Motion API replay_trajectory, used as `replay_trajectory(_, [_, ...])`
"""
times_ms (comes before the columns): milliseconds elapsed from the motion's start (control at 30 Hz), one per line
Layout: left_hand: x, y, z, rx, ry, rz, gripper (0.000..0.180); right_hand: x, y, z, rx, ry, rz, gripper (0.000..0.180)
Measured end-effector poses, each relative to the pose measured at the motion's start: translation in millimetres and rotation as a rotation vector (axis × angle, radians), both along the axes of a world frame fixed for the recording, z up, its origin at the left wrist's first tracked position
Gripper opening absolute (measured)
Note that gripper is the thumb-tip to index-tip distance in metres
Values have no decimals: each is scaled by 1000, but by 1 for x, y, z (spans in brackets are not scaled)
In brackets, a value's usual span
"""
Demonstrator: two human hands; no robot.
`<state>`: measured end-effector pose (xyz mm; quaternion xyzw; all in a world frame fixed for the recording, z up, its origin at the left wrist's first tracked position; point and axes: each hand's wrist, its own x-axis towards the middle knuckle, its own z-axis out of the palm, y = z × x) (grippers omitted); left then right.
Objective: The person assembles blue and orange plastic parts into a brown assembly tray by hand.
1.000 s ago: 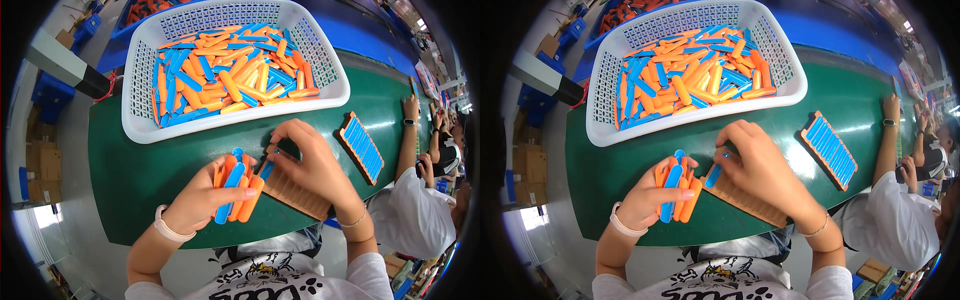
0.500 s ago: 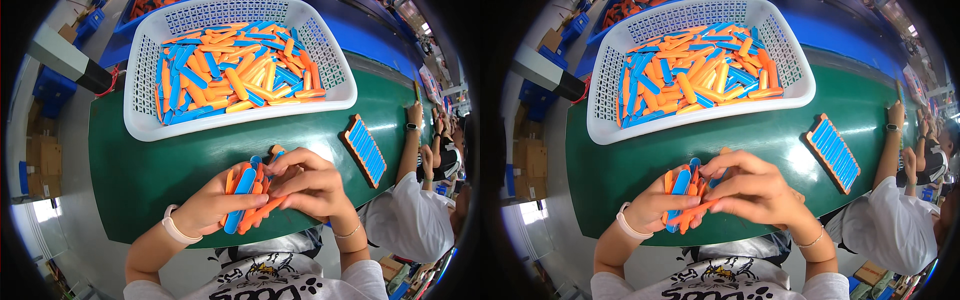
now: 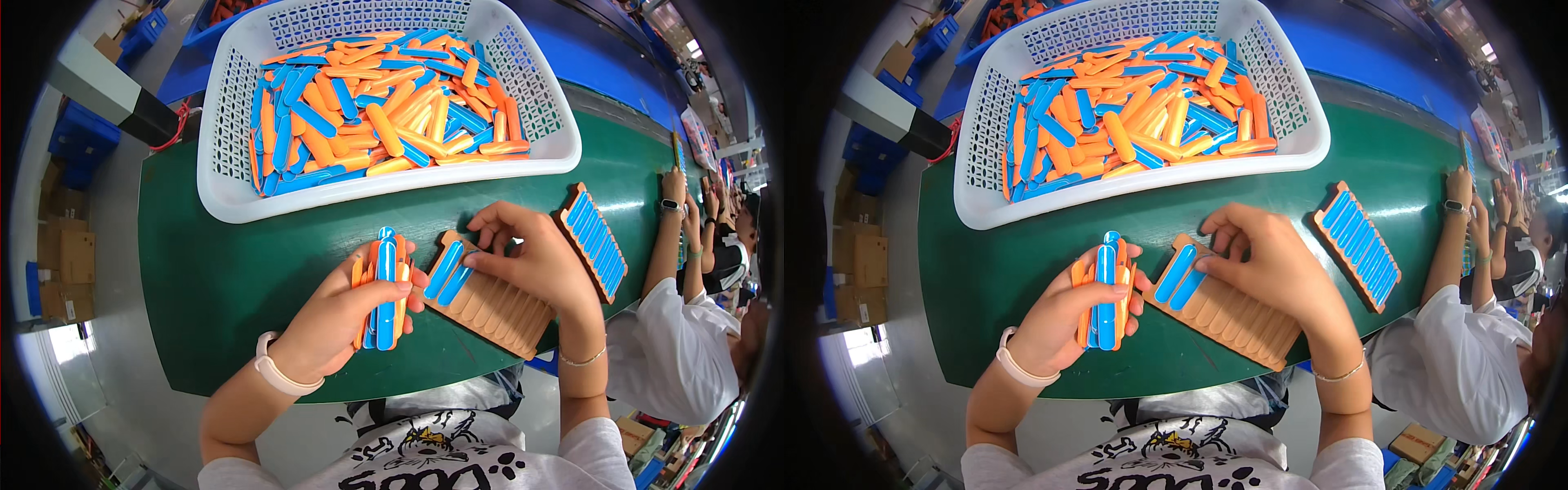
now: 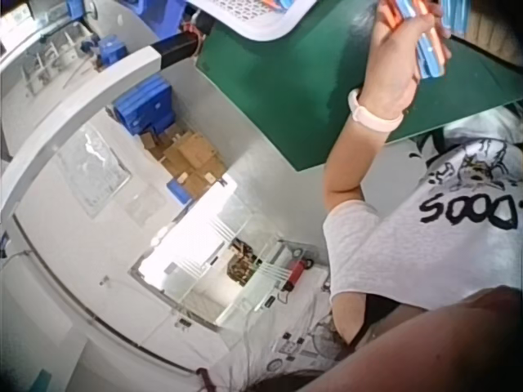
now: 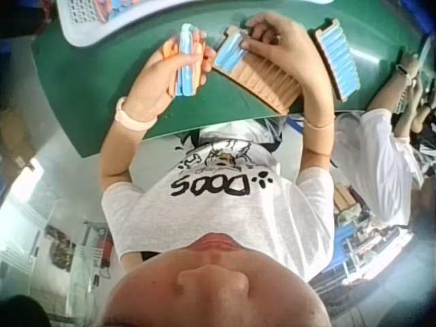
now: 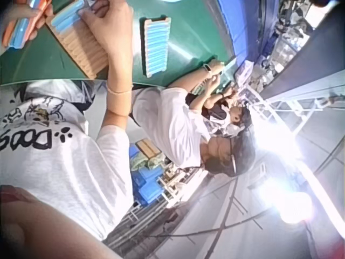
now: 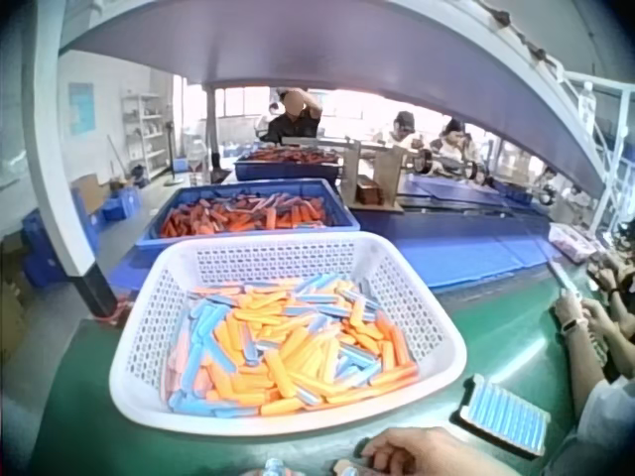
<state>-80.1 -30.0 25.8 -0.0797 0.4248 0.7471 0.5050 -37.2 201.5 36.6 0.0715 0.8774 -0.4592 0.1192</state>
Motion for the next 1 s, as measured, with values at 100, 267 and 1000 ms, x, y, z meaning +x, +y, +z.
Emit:
replay_trajectory(100, [1,1,2,-78,75,-40,42,1,-9,0,61,45,-18,33])
replay_trajectory(267, [4,5,12,-182,157,-134,45,7,-9,-3,97,213,-30,31])
replay_trajectory(1000, [5,1,9,-176,154,-246,56,33,-22,-8,197,217,-184,29])
